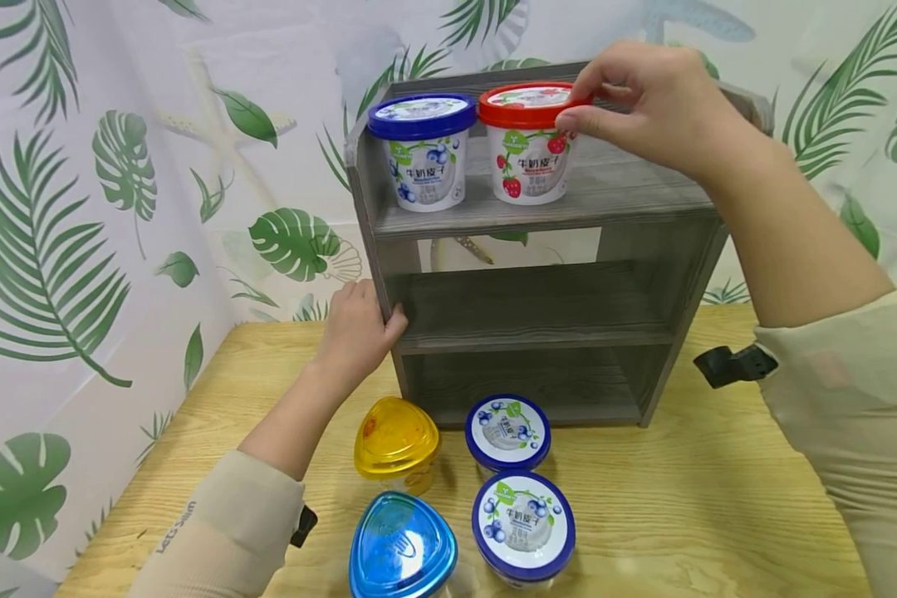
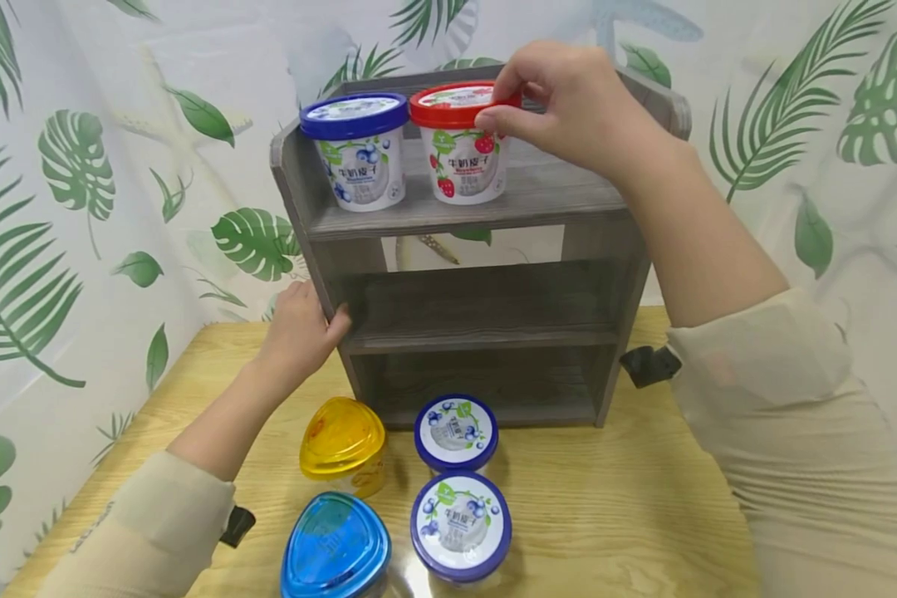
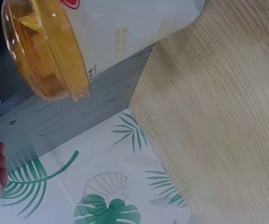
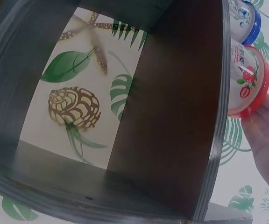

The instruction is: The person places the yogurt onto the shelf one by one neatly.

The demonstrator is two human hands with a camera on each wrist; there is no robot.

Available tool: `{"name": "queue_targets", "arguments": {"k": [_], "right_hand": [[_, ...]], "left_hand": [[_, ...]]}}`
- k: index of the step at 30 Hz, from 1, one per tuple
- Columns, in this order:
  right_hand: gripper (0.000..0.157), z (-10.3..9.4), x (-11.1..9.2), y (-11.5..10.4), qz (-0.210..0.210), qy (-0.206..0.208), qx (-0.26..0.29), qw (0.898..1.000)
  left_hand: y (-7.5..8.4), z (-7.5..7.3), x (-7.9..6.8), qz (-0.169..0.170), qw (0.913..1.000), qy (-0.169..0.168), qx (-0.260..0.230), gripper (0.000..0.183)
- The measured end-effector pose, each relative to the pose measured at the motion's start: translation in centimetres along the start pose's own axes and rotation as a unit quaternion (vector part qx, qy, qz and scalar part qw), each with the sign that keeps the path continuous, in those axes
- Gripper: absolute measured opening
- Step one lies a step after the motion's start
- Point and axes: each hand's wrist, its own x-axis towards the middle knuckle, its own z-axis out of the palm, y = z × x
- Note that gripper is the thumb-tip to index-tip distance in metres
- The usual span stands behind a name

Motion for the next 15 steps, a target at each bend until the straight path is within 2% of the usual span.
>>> {"name": "queue_targets", "arguments": {"k": [9, 15], "right_hand": [[0.023, 0.26, 0.18, -0.09, 0.035, 0.006, 0.004, 0.999], [0.028, -0.01, 0.19, 0.0, 0.03, 0.0, -0.004, 1.0]], "left_hand": [[-0.02, 0.17, -0.06, 0.001, 1.0, 0.005, -0.001, 0.023], [0.02, 0.07, -0.06, 0.001, 1.0, 0.007, 0.0, 0.023]]}}
